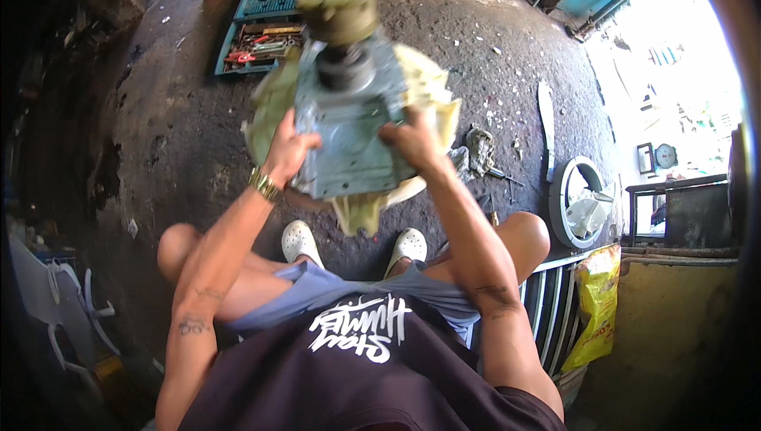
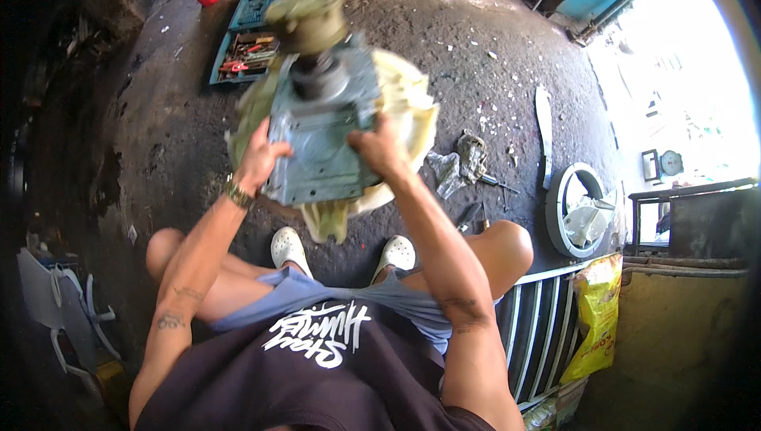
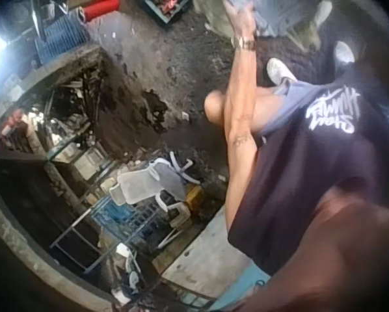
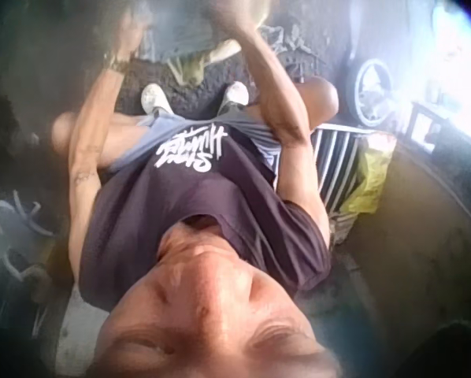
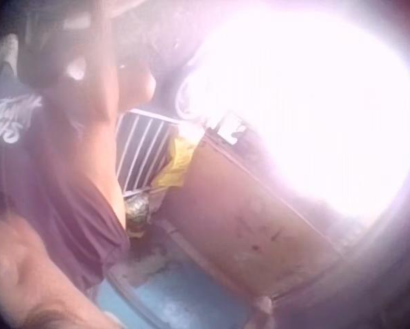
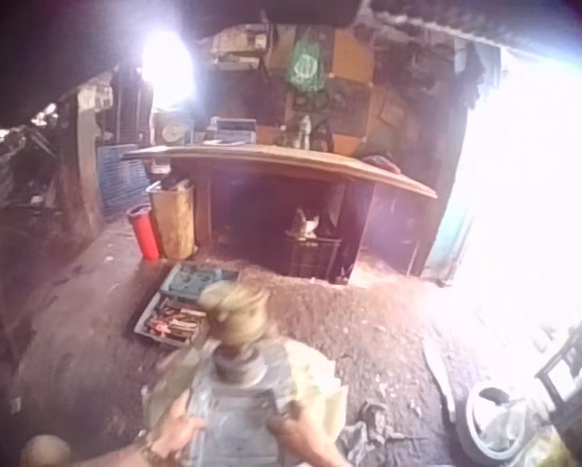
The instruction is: The person assembles a mechanical part by placing a circular component onto a larger housing, then flips the assembly to inspect and adjust it. They handle the parts by hand, turning them over and aligning components on the floor.
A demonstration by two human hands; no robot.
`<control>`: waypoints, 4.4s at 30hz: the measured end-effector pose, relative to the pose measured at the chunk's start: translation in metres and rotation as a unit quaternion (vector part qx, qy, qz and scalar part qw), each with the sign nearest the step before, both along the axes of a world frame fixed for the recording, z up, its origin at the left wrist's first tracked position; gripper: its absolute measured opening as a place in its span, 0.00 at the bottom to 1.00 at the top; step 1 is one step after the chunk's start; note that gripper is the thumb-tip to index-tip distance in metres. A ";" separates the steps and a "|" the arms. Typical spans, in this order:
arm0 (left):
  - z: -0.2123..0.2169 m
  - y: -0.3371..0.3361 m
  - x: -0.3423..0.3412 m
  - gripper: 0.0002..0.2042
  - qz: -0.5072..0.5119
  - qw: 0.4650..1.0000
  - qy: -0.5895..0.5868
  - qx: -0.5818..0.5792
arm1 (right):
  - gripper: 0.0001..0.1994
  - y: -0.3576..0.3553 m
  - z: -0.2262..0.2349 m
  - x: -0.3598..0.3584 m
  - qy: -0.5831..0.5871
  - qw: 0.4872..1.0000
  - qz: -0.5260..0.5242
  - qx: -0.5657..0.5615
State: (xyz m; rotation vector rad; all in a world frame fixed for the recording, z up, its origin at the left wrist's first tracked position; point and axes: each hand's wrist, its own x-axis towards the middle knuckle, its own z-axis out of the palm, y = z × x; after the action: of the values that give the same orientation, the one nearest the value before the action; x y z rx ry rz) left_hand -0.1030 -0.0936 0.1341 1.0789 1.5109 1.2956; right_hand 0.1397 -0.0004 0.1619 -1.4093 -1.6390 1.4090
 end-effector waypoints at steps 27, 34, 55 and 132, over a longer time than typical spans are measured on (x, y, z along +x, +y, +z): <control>-0.195 0.104 0.100 0.46 -0.177 0.977 0.122 0.002 | 0.31 -0.033 -0.180 0.085 -0.273 0.942 -0.192 0.034; -0.214 0.130 0.102 0.44 -0.086 0.967 0.199 0.134 | 0.33 0.033 -0.199 0.102 -0.097 0.955 -0.209 0.185; -0.203 0.121 0.126 0.33 -0.126 0.957 0.240 -0.103 | 0.51 0.002 -0.269 0.089 -0.093 0.918 -0.371 -0.105; 0.015 0.084 0.119 0.31 -0.044 0.965 0.141 0.216 | 0.27 -0.004 -0.019 0.098 0.124 0.882 -0.312 0.330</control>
State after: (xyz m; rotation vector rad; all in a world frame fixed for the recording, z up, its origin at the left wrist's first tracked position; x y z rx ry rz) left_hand 0.0161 -0.0099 0.1496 1.6502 1.3911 1.4964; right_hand 0.2375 -0.0047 0.1434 -1.1272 -1.1627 0.5441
